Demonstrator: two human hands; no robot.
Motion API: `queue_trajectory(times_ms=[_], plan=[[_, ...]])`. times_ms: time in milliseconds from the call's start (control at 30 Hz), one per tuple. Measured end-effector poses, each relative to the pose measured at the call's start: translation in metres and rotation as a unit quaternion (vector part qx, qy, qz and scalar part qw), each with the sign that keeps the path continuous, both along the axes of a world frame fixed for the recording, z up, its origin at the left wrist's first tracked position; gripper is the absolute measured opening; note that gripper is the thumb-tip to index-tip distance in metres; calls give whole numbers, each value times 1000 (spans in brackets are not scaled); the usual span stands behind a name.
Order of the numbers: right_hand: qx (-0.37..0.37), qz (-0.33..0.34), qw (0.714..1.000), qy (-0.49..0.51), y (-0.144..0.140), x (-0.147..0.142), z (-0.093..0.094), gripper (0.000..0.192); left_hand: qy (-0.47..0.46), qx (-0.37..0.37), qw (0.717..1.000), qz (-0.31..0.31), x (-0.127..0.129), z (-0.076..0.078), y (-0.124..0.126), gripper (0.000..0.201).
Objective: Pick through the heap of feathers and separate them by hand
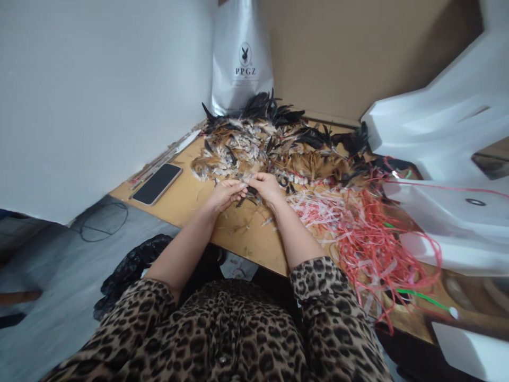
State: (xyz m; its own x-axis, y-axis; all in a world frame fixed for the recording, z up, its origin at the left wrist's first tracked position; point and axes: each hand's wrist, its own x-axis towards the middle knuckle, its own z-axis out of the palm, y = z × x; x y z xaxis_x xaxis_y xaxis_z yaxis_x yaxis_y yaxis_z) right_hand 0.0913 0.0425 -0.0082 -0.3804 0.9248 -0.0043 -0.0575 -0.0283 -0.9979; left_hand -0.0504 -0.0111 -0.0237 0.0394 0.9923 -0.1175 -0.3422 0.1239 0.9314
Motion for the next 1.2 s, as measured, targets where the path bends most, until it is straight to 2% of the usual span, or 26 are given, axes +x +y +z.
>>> queue_trajectory(times_ms=[433, 633, 933, 1100, 1200], plan=[[45, 11, 998, -40, 3, 4, -1, 32, 20, -5, 1000, -14, 0, -1, 0, 23], [-2, -3, 1000, -14, 2, 1, 0, 34, 18, -6, 1000, 3, 0, -1, 1, 22], [-7, 4, 1000, 1, -1, 0, 3, 30, 3, -4, 1000, 10, 2, -1, 0, 20], [-65, 23, 997, 38, 1, 3, 3, 34, -56, -6, 998, 32, -1, 2, 1, 18], [-83, 61, 994, 28, 2, 8, 7, 35, -99, 7, 994, 50, -4, 4, 2, 18]])
